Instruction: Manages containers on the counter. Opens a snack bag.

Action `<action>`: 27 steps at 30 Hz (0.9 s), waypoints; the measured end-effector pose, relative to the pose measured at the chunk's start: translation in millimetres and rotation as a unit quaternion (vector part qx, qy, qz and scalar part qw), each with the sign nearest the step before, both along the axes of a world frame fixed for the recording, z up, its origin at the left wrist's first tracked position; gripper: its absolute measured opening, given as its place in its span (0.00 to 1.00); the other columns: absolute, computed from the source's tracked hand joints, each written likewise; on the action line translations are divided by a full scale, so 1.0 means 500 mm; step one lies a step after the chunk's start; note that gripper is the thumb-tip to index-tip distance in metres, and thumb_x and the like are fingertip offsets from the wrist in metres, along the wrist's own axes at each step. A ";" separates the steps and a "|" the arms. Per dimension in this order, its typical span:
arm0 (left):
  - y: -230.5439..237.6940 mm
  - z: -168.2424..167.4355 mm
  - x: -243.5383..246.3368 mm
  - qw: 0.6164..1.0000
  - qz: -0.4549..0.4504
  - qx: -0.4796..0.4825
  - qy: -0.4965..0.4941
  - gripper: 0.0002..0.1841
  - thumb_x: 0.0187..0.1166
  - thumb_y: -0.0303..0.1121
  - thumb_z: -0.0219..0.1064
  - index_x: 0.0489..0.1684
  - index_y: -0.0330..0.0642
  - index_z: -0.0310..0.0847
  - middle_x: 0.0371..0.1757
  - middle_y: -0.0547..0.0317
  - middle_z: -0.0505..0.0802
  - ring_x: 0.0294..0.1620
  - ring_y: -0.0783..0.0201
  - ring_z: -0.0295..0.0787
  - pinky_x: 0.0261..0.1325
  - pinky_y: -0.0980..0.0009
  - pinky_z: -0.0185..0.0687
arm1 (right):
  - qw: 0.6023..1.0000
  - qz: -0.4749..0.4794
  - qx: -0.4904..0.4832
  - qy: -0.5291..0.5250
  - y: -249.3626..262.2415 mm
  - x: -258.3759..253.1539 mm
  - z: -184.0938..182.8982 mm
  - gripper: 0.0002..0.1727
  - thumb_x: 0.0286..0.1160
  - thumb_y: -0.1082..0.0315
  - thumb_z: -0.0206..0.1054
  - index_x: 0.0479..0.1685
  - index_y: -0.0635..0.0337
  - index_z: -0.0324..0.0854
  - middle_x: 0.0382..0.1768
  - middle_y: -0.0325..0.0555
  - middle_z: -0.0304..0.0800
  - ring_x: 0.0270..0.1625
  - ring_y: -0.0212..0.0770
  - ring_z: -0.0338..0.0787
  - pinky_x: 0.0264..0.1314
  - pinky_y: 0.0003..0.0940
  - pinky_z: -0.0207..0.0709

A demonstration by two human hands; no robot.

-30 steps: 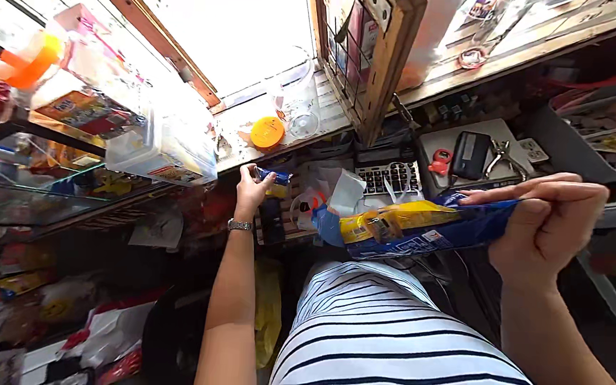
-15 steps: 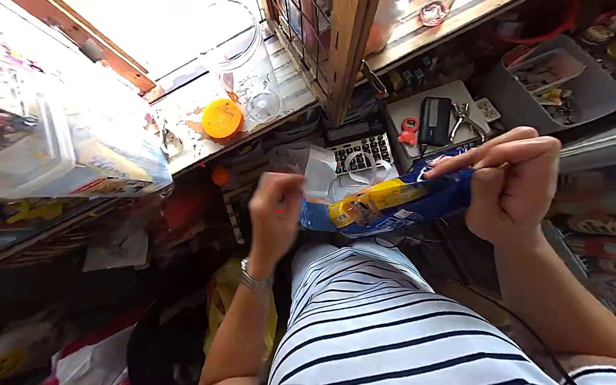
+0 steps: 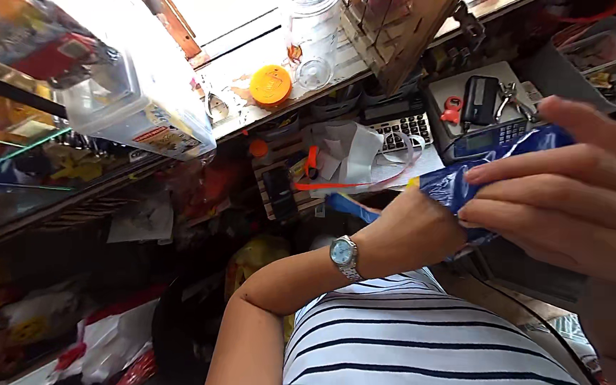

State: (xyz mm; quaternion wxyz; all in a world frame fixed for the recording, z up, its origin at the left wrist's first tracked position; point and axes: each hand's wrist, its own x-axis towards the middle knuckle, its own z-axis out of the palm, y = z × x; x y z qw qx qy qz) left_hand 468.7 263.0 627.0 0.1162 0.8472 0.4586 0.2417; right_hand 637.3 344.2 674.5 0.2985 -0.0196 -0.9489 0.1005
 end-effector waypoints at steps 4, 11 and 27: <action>-0.046 0.007 0.011 0.992 0.004 -0.128 0.002 0.20 0.60 0.36 0.83 0.47 0.33 0.90 0.49 0.45 0.94 0.57 0.49 0.91 0.62 0.50 0.82 | 1.000 -0.012 0.001 0.009 -0.031 -0.016 -0.003 0.08 0.87 0.68 0.60 0.49 0.57 0.85 0.44 0.45 0.88 0.66 0.46 0.85 0.91 0.62 0.51; -0.045 0.021 -0.027 0.981 0.009 -0.188 -0.042 0.18 0.58 0.29 0.83 0.45 0.29 0.90 0.47 0.39 0.94 0.55 0.46 0.91 0.62 0.50 0.80 | 0.997 0.011 -0.073 -0.006 0.025 -0.114 -0.029 0.16 0.90 0.56 0.55 0.44 0.52 0.86 0.45 0.42 0.90 0.62 0.41 0.88 0.87 0.54 0.60; 0.069 -0.142 -0.031 0.860 0.024 -0.354 -0.367 0.29 0.64 0.23 0.76 0.69 0.27 0.77 0.58 0.44 0.91 0.58 0.63 0.90 0.65 0.63 0.85 | 0.539 -0.029 -0.823 0.178 -0.118 0.168 -0.442 0.35 0.52 0.22 0.70 0.51 0.34 0.91 0.43 0.25 0.98 0.46 0.23 0.94 0.51 0.27 0.90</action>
